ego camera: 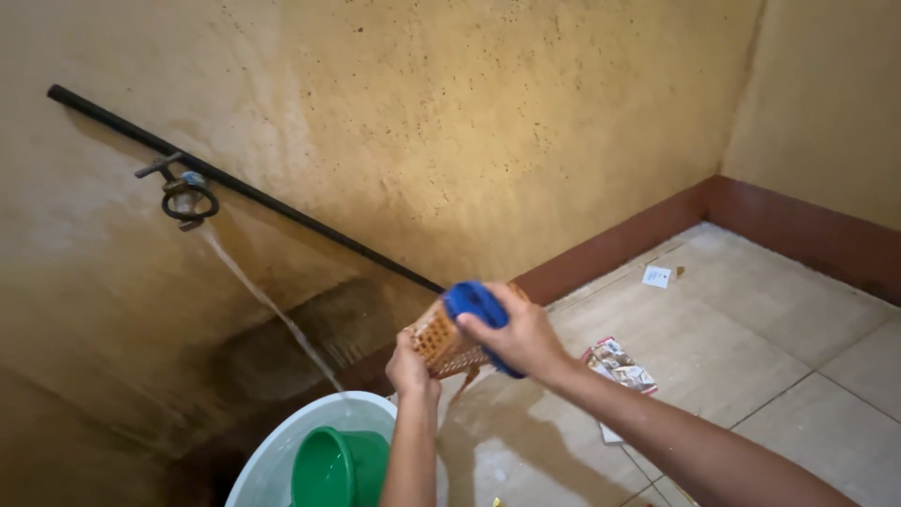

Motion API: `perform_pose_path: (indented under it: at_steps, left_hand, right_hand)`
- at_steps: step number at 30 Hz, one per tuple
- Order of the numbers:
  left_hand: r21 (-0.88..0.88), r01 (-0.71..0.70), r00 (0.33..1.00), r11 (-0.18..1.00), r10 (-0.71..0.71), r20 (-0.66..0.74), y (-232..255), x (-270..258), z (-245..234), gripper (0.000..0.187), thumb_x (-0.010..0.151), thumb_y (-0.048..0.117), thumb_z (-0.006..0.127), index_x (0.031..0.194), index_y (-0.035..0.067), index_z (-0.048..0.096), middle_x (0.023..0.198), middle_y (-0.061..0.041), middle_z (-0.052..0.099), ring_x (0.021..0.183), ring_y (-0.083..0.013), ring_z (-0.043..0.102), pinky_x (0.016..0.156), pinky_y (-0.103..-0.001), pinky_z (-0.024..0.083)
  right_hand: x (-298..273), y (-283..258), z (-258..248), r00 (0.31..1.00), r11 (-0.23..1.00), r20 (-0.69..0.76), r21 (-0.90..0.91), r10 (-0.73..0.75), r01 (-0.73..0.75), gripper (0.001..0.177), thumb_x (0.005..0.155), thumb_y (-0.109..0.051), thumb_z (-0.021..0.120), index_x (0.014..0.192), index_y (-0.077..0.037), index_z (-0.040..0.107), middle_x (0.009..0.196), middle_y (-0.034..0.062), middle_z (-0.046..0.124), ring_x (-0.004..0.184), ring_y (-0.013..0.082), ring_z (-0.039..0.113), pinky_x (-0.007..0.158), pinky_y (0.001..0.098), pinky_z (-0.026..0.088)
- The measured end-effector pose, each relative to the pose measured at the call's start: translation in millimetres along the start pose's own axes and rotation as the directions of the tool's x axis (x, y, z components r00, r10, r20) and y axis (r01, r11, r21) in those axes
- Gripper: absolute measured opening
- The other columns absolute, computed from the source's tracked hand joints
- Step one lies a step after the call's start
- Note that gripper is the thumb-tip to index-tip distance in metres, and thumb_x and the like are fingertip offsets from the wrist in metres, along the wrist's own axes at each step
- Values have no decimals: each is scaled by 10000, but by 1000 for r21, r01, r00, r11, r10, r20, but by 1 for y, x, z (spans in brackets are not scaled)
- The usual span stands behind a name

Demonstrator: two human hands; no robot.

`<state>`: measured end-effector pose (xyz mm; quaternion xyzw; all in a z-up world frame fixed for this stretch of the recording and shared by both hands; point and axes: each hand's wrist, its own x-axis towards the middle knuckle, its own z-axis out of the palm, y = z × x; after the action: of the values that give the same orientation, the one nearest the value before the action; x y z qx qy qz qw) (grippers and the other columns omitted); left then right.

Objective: Cleaning a plastic basket using a brush and water in a bathroom setting.

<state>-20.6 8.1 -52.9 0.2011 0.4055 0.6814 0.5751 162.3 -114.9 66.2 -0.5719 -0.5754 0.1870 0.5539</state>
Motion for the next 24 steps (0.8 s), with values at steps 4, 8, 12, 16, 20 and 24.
perform_pose_path:
  at_steps: [4, 8, 12, 16, 20, 24]
  left_hand:
    - [-135, 120, 993, 984, -122, -7, 11, -15, 8, 306, 946, 278, 586, 1038, 11, 704, 958, -129, 741, 789, -287, 733, 703, -467, 613]
    - [-135, 130, 991, 982, -129, 19, -12, -1, -7, 284, 938, 229, 580, 1017, -13, 706, 966, -146, 748, 800, -295, 747, 713, -476, 628]
    - [-147, 182, 982, 972, -186, -14, -29, -8, 8, 298, 952, 226, 564, 1020, -31, 699, 972, -156, 743, 802, -326, 743, 716, -495, 624]
    - [-133, 195, 976, 972, -205, -68, -31, -9, 11, 323, 955, 230, 528, 1039, -25, 707, 987, -160, 740, 809, -332, 734, 715, -525, 618]
    - [-175, 247, 969, 953, -247, 21, -14, -13, 10, 290, 946, 230, 523, 1022, 7, 693, 994, -154, 741, 820, -337, 740, 715, -552, 619]
    - [-150, 256, 967, 955, -253, 39, -43, 5, 8, 270, 960, 228, 509, 1016, 33, 687, 1006, -136, 744, 850, -315, 744, 740, -523, 620]
  right_hand:
    - [-4, 12, 0, 995, 998, -80, 2, -67, 68, 570, 813, -454, 802, 1248, -108, 677, 983, 162, 786, 895, 229, 786, 758, 362, 617]
    - [-5, 20, 4, 993, 1000, -121, -5, -14, 13, 568, 806, -454, 803, 1246, -118, 677, 948, 153, 791, 841, 213, 790, 719, 349, 618]
    - [-10, 4, 6, 973, 981, -128, -18, -194, 193, 555, 834, -451, 799, 1237, -93, 666, 925, 155, 776, 825, 217, 789, 708, 352, 616]
    - [-2, 13, -3, 989, 995, -107, -10, -105, 104, 551, 834, -446, 788, 1255, -114, 663, 915, 144, 774, 800, 220, 784, 696, 353, 615]
    - [7, 43, -14, 982, 997, -183, -65, 34, -47, 549, 829, -442, 788, 1263, -127, 670, 924, 150, 775, 818, 210, 774, 711, 349, 610]
    - [-1, 17, -8, 975, 992, -184, -4, -123, 125, 535, 855, -435, 791, 1258, -105, 673, 985, 149, 782, 864, 200, 773, 751, 343, 610]
